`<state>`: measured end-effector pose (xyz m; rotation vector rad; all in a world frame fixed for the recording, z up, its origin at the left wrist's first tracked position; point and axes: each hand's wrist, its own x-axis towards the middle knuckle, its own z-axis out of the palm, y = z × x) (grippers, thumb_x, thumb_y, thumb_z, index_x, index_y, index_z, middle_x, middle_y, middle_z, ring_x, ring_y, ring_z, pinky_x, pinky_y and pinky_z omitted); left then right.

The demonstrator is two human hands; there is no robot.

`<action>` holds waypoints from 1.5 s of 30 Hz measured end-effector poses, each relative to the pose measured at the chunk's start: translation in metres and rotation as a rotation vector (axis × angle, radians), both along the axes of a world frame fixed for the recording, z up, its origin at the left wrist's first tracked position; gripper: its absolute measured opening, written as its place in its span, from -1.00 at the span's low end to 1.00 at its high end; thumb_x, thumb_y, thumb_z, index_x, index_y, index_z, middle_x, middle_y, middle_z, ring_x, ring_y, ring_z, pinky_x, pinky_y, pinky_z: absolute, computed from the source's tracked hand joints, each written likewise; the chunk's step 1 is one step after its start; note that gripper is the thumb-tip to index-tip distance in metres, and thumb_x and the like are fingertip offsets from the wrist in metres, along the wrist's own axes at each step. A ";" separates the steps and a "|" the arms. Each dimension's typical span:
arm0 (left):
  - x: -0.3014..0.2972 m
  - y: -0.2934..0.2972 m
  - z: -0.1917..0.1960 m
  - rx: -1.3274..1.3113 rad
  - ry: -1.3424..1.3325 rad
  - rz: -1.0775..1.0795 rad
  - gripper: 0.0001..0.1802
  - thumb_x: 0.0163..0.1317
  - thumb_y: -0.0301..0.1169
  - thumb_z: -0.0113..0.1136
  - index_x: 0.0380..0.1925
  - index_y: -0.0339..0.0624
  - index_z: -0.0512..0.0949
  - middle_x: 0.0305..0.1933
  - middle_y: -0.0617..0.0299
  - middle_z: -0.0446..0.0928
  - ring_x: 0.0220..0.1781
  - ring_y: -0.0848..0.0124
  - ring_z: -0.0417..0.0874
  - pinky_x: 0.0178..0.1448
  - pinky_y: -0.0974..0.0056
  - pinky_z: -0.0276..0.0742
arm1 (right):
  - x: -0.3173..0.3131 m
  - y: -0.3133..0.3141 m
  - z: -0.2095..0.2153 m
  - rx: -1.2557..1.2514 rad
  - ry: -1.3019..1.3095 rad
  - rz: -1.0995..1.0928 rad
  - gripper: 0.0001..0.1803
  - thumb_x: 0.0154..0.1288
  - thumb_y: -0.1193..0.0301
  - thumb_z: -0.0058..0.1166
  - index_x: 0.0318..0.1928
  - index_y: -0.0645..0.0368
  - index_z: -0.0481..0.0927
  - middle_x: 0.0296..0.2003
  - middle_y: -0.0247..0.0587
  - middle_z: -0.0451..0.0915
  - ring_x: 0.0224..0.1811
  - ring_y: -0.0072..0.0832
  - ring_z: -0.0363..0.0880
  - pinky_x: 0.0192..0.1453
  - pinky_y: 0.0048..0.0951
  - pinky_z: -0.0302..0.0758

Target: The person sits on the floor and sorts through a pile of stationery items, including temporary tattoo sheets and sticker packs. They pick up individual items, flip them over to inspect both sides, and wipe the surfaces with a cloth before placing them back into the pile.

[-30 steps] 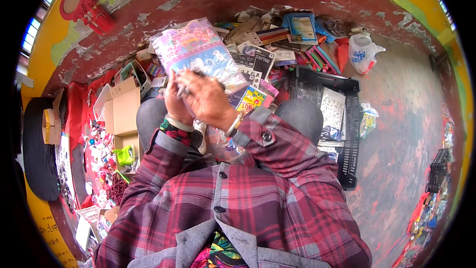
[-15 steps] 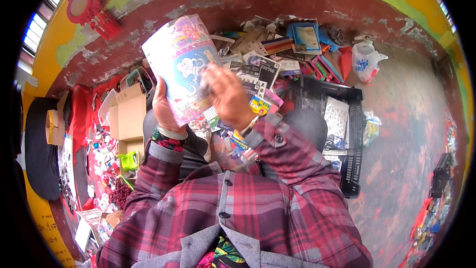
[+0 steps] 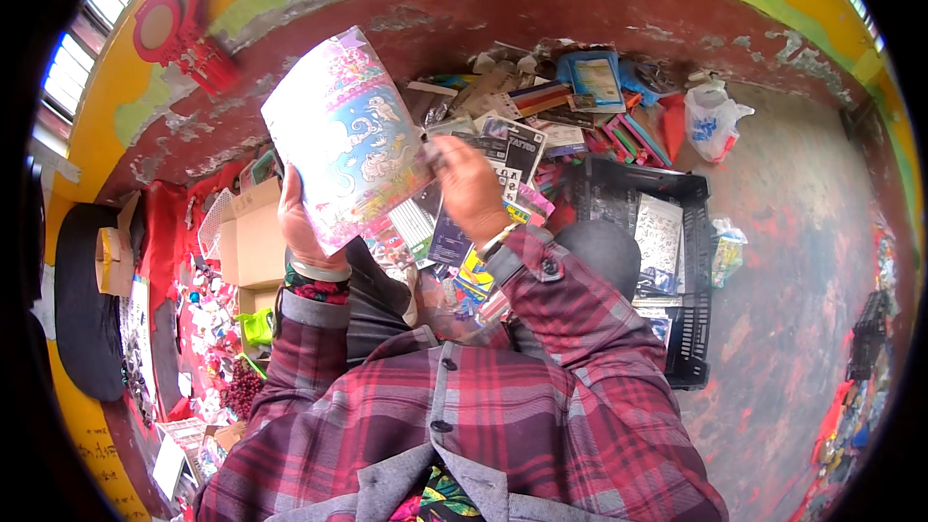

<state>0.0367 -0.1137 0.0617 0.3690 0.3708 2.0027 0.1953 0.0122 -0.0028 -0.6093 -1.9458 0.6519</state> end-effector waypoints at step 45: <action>0.044 0.016 -0.030 -0.252 1.408 0.374 -0.41 0.19 -0.67 -0.25 0.29 -0.33 0.14 0.28 -0.04 0.25 0.32 0.17 0.26 0.38 0.22 0.11 | 0.024 0.021 0.024 -0.819 0.235 0.277 -0.63 0.31 0.34 0.02 0.07 0.24 0.46 -0.25 -0.35 0.56 -0.27 -0.69 0.48 -0.19 -0.64 0.42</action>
